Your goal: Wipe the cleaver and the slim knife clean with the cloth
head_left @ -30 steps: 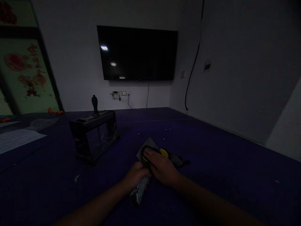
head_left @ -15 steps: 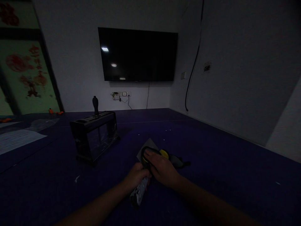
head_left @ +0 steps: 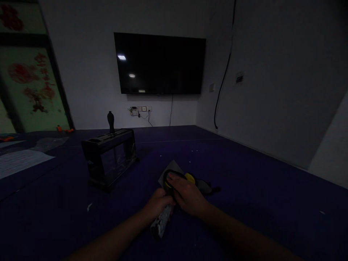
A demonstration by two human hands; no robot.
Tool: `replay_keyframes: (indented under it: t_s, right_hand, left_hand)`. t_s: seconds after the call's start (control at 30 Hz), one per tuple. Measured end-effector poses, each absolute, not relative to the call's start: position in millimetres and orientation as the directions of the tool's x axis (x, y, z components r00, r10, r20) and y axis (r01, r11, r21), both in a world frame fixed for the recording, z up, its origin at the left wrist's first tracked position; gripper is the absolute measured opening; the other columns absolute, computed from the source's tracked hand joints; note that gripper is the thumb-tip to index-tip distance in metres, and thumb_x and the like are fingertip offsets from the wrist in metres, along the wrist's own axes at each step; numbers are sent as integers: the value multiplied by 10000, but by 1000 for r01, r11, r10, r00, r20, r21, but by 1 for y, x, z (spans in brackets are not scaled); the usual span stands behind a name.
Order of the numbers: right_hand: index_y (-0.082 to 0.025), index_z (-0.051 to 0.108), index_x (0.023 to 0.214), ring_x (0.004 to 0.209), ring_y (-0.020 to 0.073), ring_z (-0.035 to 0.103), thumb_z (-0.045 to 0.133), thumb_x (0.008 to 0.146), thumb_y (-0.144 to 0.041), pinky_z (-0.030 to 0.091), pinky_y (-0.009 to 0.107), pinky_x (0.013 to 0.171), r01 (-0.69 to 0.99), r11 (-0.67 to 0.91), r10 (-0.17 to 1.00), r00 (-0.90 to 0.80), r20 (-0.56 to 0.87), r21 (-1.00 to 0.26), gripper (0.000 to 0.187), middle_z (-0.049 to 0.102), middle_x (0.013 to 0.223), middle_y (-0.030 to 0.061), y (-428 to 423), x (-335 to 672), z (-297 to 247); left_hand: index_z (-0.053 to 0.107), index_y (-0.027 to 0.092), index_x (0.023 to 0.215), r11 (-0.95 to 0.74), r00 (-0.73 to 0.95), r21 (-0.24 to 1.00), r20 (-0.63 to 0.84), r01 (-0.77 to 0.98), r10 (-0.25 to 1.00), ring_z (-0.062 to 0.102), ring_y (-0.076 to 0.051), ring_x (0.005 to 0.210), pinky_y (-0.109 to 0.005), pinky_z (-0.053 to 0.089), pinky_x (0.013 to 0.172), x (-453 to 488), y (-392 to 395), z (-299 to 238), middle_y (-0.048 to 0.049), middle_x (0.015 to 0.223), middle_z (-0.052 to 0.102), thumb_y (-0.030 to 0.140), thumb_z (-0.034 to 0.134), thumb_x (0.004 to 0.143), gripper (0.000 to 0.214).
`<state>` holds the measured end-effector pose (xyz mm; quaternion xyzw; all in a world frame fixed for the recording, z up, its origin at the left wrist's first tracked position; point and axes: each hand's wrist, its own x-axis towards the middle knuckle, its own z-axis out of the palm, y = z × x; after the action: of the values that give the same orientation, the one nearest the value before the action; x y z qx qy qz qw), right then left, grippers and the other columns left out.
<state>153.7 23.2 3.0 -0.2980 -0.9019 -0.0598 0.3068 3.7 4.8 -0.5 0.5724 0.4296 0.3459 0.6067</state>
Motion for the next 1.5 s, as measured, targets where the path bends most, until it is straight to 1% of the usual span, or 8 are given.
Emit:
replay_keyframes:
  t_s: [0.27, 0.47, 0.67, 0.93, 1.13, 1.3, 1.4, 1.5]
  right_hand:
    - [-119, 431, 1252, 1198, 216, 411, 408, 745, -61, 389, 401, 963, 564, 822, 493, -629, 601, -84, 511, 463, 1285, 148, 25, 154, 1]
    - [-107, 425, 1258, 1204, 213, 403, 401, 742, -57, 381, 397, 970, 564, 822, 489, -634, 598, -75, 519, 465, 1282, 151, 24, 154, 2]
    - [-109, 422, 1260, 1200, 214, 408, 395, 741, -49, 386, 398, 967, 556, 829, 469, -635, 614, -58, 523, 470, 1277, 152, 23, 155, 2]
    - [-94, 424, 1253, 1203, 209, 404, 396, 725, -42, 380, 387, 973, 556, 830, 472, -653, 592, -48, 531, 477, 1271, 155, 24, 155, 3]
    - [-125, 434, 1246, 1194, 209, 417, 394, 722, -35, 399, 402, 953, 499, 865, 412, -657, 632, -45, 534, 483, 1266, 149, 21, 155, 5]
    - [-104, 414, 1260, 1233, 194, 359, 358, 739, -27, 365, 390, 986, 489, 871, 393, -654, 646, -35, 530, 442, 1302, 152, 20, 154, 5]
    - [-93, 383, 1283, 1258, 187, 314, 351, 753, -28, 334, 386, 1010, 512, 857, 421, -645, 637, -47, 535, 401, 1333, 149, 21, 153, 5]
    - [-107, 355, 1304, 1268, 186, 295, 355, 775, -44, 327, 392, 1016, 550, 833, 466, -631, 620, -66, 533, 365, 1359, 137, 21, 152, 6]
  left_hand:
    - [509, 130, 457, 97, 412, 991, -125, 87, 902, 421, -108, 290, -218, 305, 309, 3, 11, -8, -13, 377, 495, 239, 460, 519, 135]
    - [524, 125, 483, 98, 383, 992, -120, 75, 916, 425, -102, 303, -208, 301, 320, 3, 9, -6, -9, 386, 498, 218, 468, 526, 117]
    - [521, 121, 450, 103, 395, 991, -131, 91, 909, 423, -102, 307, -211, 300, 325, 3, 10, -6, -18, 381, 493, 232, 465, 519, 142]
    - [517, 133, 469, 97, 382, 994, -109, 50, 918, 408, -98, 309, -207, 281, 329, 3, 5, -4, -3, 368, 477, 242, 459, 507, 130]
    - [508, 135, 472, 79, 374, 996, -85, 32, 924, 414, -101, 313, -207, 264, 330, 3, 8, -8, 2, 374, 476, 238, 470, 512, 117]
    - [499, 138, 483, 80, 407, 997, -73, 0, 910, 394, -84, 319, -201, 262, 348, 4, 8, -10, 18, 384, 465, 194, 472, 503, 64]
    - [492, 140, 478, 94, 406, 995, -98, 31, 908, 381, -74, 328, -196, 247, 355, 4, 6, -8, 25, 387, 458, 186, 479, 505, 55]
    - [485, 144, 481, 105, 395, 993, -114, 45, 911, 372, -68, 324, -192, 243, 357, 3, 3, -5, 31, 386, 454, 188, 484, 510, 52]
